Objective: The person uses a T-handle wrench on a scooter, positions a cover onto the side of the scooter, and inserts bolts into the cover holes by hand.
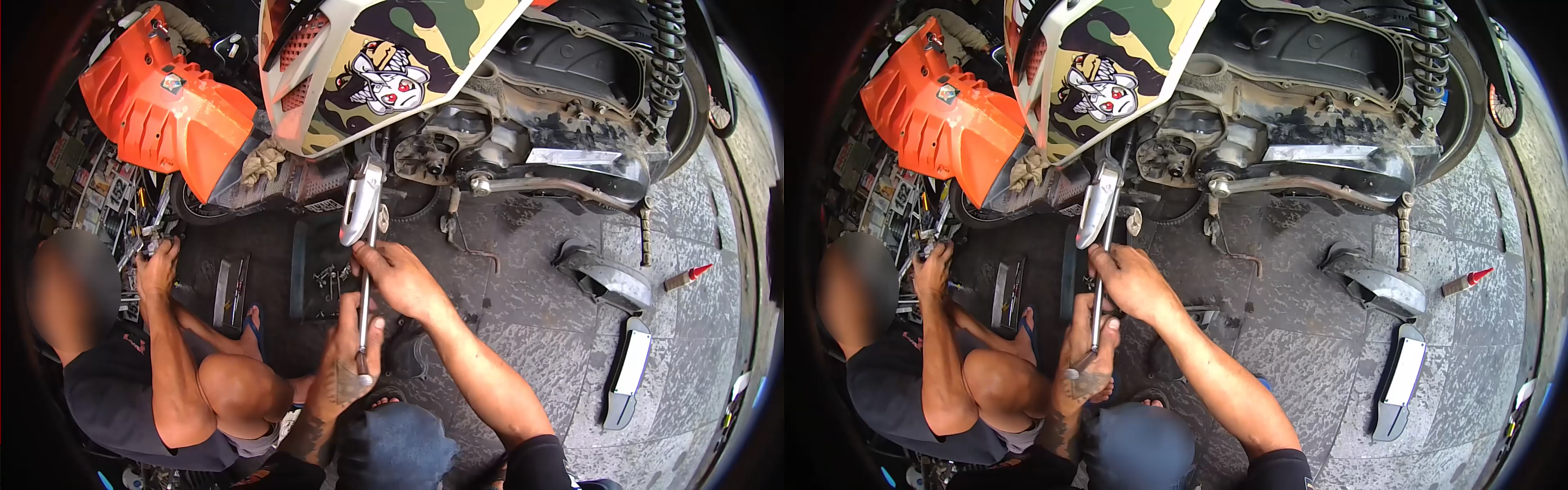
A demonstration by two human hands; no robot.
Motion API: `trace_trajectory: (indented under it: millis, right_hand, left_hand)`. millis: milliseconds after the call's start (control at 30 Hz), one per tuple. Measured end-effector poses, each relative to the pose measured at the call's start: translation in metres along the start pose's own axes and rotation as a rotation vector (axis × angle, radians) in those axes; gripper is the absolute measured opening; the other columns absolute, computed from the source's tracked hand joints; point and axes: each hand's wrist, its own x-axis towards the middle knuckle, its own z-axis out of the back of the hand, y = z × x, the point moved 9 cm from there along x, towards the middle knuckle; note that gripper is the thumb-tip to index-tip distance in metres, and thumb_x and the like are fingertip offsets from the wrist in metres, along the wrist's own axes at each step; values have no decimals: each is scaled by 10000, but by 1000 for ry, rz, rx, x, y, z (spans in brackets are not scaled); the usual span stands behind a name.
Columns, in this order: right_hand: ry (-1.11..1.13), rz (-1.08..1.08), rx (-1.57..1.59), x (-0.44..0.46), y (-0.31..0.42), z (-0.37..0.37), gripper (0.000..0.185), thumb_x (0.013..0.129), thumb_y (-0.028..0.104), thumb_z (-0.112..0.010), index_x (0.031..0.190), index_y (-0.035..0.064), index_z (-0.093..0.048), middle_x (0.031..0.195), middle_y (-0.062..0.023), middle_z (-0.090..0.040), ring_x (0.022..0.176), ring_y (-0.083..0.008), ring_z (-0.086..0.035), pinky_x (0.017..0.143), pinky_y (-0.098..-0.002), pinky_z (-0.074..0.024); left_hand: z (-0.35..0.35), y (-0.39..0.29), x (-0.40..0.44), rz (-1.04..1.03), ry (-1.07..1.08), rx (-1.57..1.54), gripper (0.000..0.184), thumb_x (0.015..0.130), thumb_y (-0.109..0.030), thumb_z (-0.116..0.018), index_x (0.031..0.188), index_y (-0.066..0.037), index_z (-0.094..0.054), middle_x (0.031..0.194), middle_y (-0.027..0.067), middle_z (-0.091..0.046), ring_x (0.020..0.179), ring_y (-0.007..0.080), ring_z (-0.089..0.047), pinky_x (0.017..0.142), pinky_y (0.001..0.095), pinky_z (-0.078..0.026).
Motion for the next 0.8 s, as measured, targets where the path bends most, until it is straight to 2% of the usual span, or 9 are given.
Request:
trace_trajectory:
  millis: [233,267,400,433,567,600,700,767,800]
  right_hand:
    - [-142,42,6,8,-9,-8,453,934,383,-437,755,-2,-595,612,-105,-542,617,-205,-538,632,-361,-417]
    - [-141,55,-19,8,-9,-7,471,938,402,-433,756,-1,-594,595,-99,-526,611,-198,-529,624,-356,-413]
    - [-104,8,-49,4,-4,-2,504,943,415,-426,764,-13,-623,680,-204,-607,727,-333,-626,714,-420,-450]
    - [-98,6,-48,3,-6,-6,504,943,415,-426,764,-13,-623,680,-204,-607,727,-333,-626,714,-420,-450]
    - [-130,82,42,9,-10,-8,460,940,400,-453,741,4,-578,557,-50,-496,558,-136,-482,548,-324,-385]
    - [-122,92,43,10,-9,-9,454,940,395,-459,737,5,-574,565,-48,-499,560,-132,-480,548,-319,-385]
    - [-98,86,73,10,-9,-11,454,942,395,-466,732,6,-570,586,-45,-506,566,-125,-479,551,-314,-388]
    - [-105,105,99,8,-10,-10,475,944,421,-468,736,8,-578,584,-42,-496,572,-123,-479,550,-316,-388]
    - [-105,99,97,5,-7,-10,475,944,421,-468,736,8,-578,584,-42,-496,572,-123,-479,550,-316,-388]
  left_hand:
    - [21,-5,-28,-451,-141,274,219,890,-68,-542,1079,-22,-441,943,198,-577,644,366,-577,589,395,-472]
    - [32,31,-51,-197,-238,-129,269,891,-158,-570,1089,-14,-459,973,178,-570,719,331,-566,655,393,-471]
    - [-60,74,-82,440,488,-1574,926,805,-726,-460,1277,69,-407,1160,237,-551,1111,402,-509,984,454,-365]
    - [-68,48,-65,537,464,-1924,873,824,-678,-497,1277,64,-413,1199,225,-563,1198,400,-472,1044,446,-326]
    - [-50,11,-27,216,456,-2742,445,961,-338,-505,1255,-6,-464,933,31,-620,1007,165,-581,972,332,-427]
    - [-51,18,-22,441,17,-2704,283,989,-231,-459,1201,-51,-512,714,-25,-531,724,106,-579,749,257,-481]
    - [-42,3,-8,181,313,-2902,224,1000,-210,-432,1145,-80,-541,591,-28,-413,497,111,-457,531,243,-398]
    - [-47,4,-6,293,221,-2804,198,1006,-194,-409,1093,-86,-551,537,-35,-280,409,87,-275,421,247,-264]
    - [-40,11,-4,100,86,-2240,201,1008,-183,-397,1065,-66,-551,530,-38,-283,409,67,-264,416,234,-254]
